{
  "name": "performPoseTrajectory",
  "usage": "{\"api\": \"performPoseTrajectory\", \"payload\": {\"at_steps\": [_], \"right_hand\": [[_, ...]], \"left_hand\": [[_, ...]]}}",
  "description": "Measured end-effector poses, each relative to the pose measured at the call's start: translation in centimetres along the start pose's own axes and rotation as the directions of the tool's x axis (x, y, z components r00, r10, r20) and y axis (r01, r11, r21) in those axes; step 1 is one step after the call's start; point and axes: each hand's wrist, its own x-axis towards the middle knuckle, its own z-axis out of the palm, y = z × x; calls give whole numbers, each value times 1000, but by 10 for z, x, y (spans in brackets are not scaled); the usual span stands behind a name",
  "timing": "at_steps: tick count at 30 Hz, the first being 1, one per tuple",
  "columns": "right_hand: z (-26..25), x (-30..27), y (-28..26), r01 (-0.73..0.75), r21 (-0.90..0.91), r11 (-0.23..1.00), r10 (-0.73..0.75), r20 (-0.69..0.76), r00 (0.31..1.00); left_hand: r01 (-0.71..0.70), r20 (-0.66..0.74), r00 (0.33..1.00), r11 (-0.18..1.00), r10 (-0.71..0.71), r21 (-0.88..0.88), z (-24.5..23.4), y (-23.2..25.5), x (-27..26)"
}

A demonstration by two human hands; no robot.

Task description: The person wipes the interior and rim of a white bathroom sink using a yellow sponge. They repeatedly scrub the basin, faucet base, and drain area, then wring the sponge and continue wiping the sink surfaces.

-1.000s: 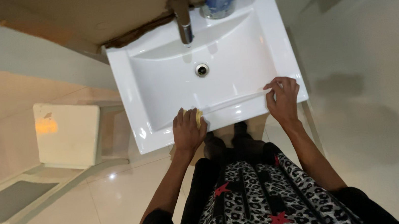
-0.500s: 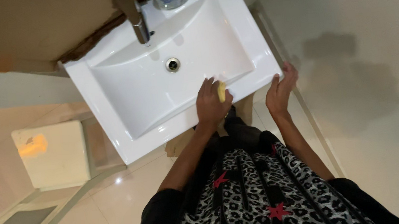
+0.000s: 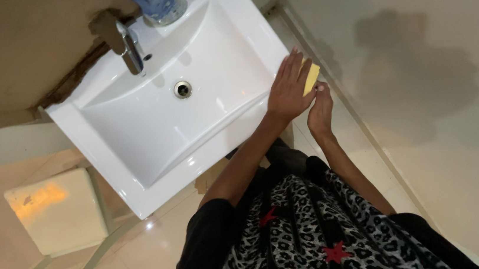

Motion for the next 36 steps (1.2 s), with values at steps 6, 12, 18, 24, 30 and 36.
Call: {"api": "performPoseTrajectory", "payload": {"at_steps": [6, 12, 18, 24, 30, 36], "right_hand": [[-9, 9, -12, 5, -170, 985, -2, 18, 1000], [-7, 13, -35, 174, -208, 963, -175, 16, 985], [-1, 23, -38, 222, -168, 961, -223, 12, 975], [14, 19, -55, 258, -220, 941, -253, 49, 966], [37, 16, -65, 431, -404, 807, -391, 181, 902], [52, 25, -63, 472, -458, 754, -400, 251, 882]], "left_hand": [[151, 84, 983, 975, -166, 162, -2, -11, 50], [250, -288, 931, 967, -226, 49, 6, -35, 57], [113, -101, 989, 994, -112, 5, -11, -37, 35], [78, -75, 993, 987, -89, -142, -47, -18, -38], [366, -112, 925, 931, -362, 11, -60, -39, -104], [619, 4, 785, 784, -620, 46, -105, -67, -146]]}}
